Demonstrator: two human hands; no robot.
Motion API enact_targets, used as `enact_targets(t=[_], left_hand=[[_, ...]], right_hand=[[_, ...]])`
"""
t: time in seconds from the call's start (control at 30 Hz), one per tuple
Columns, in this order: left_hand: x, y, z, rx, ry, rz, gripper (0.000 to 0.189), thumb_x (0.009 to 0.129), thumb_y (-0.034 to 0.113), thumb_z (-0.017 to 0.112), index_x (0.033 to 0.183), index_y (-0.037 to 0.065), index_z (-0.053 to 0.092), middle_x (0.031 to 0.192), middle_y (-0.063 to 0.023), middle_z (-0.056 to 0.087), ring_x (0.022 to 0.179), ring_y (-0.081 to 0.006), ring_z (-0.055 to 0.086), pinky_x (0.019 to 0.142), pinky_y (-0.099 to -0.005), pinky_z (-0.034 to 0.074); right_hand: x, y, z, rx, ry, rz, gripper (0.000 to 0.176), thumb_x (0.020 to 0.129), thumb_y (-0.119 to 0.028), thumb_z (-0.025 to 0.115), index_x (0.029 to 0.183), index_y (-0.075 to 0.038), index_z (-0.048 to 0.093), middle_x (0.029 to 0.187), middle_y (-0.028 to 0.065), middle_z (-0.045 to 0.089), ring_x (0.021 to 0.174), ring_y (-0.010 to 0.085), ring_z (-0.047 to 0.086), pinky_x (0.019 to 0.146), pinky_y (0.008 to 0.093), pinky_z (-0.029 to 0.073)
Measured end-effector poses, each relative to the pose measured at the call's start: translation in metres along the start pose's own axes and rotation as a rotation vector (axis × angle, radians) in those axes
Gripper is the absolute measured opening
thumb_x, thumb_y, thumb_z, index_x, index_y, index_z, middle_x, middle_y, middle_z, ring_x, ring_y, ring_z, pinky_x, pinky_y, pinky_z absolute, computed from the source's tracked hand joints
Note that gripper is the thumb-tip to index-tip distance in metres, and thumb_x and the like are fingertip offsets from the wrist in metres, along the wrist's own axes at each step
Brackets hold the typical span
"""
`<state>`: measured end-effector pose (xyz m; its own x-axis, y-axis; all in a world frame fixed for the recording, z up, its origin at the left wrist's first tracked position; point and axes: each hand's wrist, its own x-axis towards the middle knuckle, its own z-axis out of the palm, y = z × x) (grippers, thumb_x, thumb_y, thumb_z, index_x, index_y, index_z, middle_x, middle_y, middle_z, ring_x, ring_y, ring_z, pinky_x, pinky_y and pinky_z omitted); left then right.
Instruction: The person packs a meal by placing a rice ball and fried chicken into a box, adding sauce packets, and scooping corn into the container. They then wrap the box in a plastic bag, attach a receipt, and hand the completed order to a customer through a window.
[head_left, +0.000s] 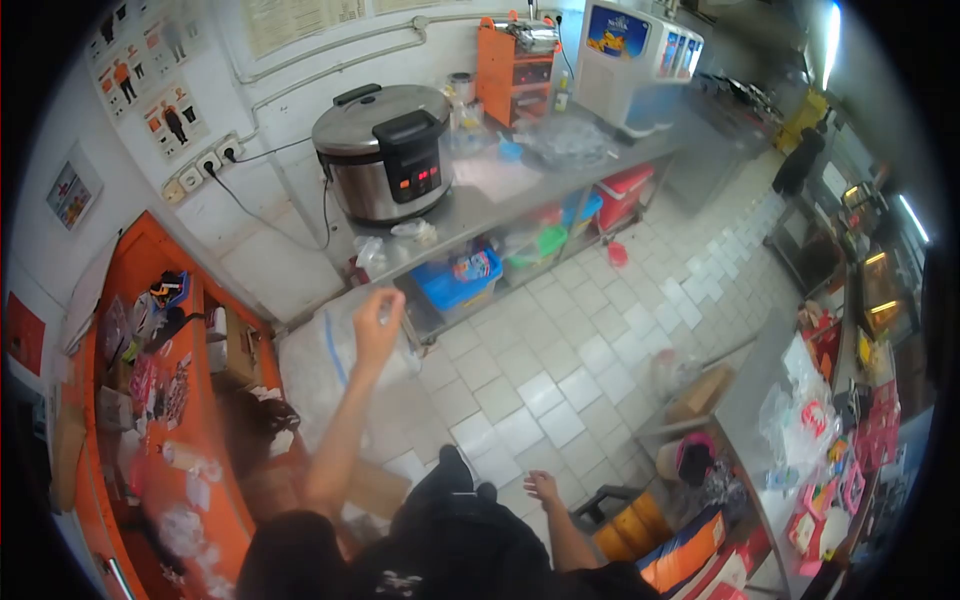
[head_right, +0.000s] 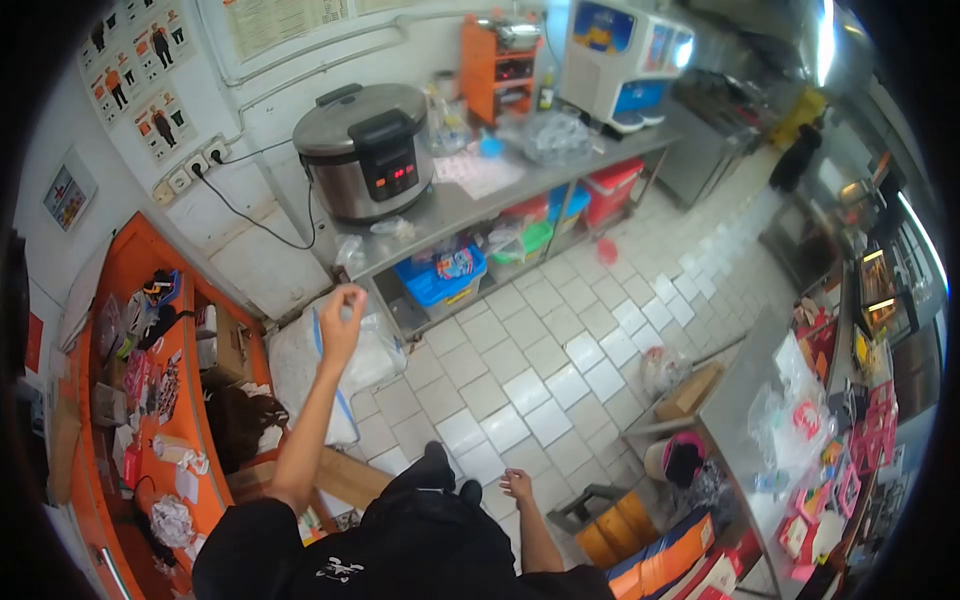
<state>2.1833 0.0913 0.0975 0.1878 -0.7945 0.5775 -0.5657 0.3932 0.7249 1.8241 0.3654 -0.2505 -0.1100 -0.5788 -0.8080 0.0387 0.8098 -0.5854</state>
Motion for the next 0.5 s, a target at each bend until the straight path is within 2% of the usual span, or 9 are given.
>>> enact_targets(t=[0.07,0.13,0.2,0.27,0.3,0.33,0.4,0.47,0.5], left_hand=[[0.079,-0.040,0.031,0.239,0.185,0.349,0.015,0.085,0.014,0.067,0.096,0.004,0.066,0.090,-0.0087,0.067,0.088,-0.0253,0.063,0.077,-0.0357,0.046],[0.156,-0.050,0.053,0.486,0.159,0.517,0.027,0.082,0.019,0.069,0.106,0.008,0.065,0.105,-0.0073,0.065,0.104,-0.0275,0.058,0.087,-0.0397,0.044],[0.226,-0.081,0.088,0.635,0.156,0.581,0.036,0.081,0.023,0.069,0.114,0.010,0.063,0.116,-0.0059,0.060,0.115,-0.0281,0.052,0.095,-0.0436,0.040],[0.263,-0.116,0.105,0.714,0.162,0.606,0.037,0.080,0.023,0.070,0.114,0.012,0.063,0.116,-0.0054,0.059,0.116,-0.0279,0.051,0.097,-0.0450,0.039],[0.291,-0.136,0.112,0.796,0.165,0.648,0.038,0.079,0.023,0.071,0.114,0.013,0.063,0.116,-0.0049,0.059,0.116,-0.0278,0.051,0.098,-0.0464,0.039],[0.311,-0.166,0.119,0.730,0.191,0.700,0.037,0.076,0.022,0.073,0.112,0.015,0.064,0.110,-0.0038,0.059,0.114,-0.0262,0.052,0.096,-0.0474,0.040],[0.324,-0.185,0.113,0.677,0.119,0.844,0.037,0.072,0.019,0.076,0.108,0.017,0.066,0.099,-0.0016,0.061,0.098,-0.0229,0.057,0.090,-0.0469,0.044],[0.340,-0.159,0.096,0.681,0.134,0.868,0.038,0.069,0.017,0.079,0.106,0.016,0.067,0.094,-0.0013,0.061,0.091,-0.0212,0.059,0.083,-0.0451,0.046],[0.364,-0.147,0.085,0.702,0.168,0.895,0.035,0.071,0.016,0.077,0.104,0.016,0.067,0.093,-0.0012,0.061,0.088,-0.0216,0.060,0.081,-0.0437,0.046]], right_hand=[[0.030,-0.050,0.013,0.114,-0.049,-0.025,0.035,0.096,-0.029,0.052,0.122,-0.006,0.054,0.107,0.0136,0.066,0.091,0.0239,0.067,0.073,0.0379,0.054],[0.036,-0.118,0.036,0.045,-0.120,-0.053,0.034,0.097,-0.027,0.049,0.123,-0.006,0.054,0.110,0.0139,0.066,0.094,0.0250,0.067,0.077,0.0376,0.053],[0.062,-0.181,0.040,0.053,-0.225,-0.102,0.035,0.097,-0.029,0.050,0.124,-0.007,0.054,0.111,0.0138,0.066,0.094,0.0251,0.067,0.077,0.0369,0.053],[0.086,-0.227,0.035,0.059,-0.253,-0.132,0.035,0.096,-0.029,0.052,0.123,-0.007,0.054,0.111,0.0138,0.066,0.095,0.0249,0.067,0.077,0.0363,0.053],[0.100,-0.246,0.027,0.008,-0.188,-0.170,0.034,0.096,-0.029,0.054,0.123,-0.007,0.054,0.109,0.0137,0.066,0.094,0.0248,0.067,0.076,0.0358,0.053],[0.115,-0.261,0.019,-0.038,-0.122,-0.206,0.034,0.095,-0.028,0.056,0.122,-0.008,0.054,0.108,0.0137,0.066,0.093,0.0247,0.067,0.074,0.0353,0.053],[0.149,-0.269,-0.010,-0.017,0.047,-0.165,0.034,0.094,-0.028,0.058,0.122,-0.009,0.053,0.106,0.0138,0.066,0.091,0.0248,0.067,0.070,0.0354,0.054],[0.159,-0.285,-0.036,0.102,0.186,-0.041,0.036,0.094,-0.030,0.058,0.122,-0.009,0.052,0.105,0.0140,0.066,0.089,0.0254,0.068,0.068,0.0369,0.054],[0.169,-0.299,-0.038,0.084,0.177,-0.029,0.036,0.094,-0.030,0.058,0.122,-0.009,0.052,0.105,0.0140,0.066,0.089,0.0254,0.068,0.068,0.0369,0.054]])
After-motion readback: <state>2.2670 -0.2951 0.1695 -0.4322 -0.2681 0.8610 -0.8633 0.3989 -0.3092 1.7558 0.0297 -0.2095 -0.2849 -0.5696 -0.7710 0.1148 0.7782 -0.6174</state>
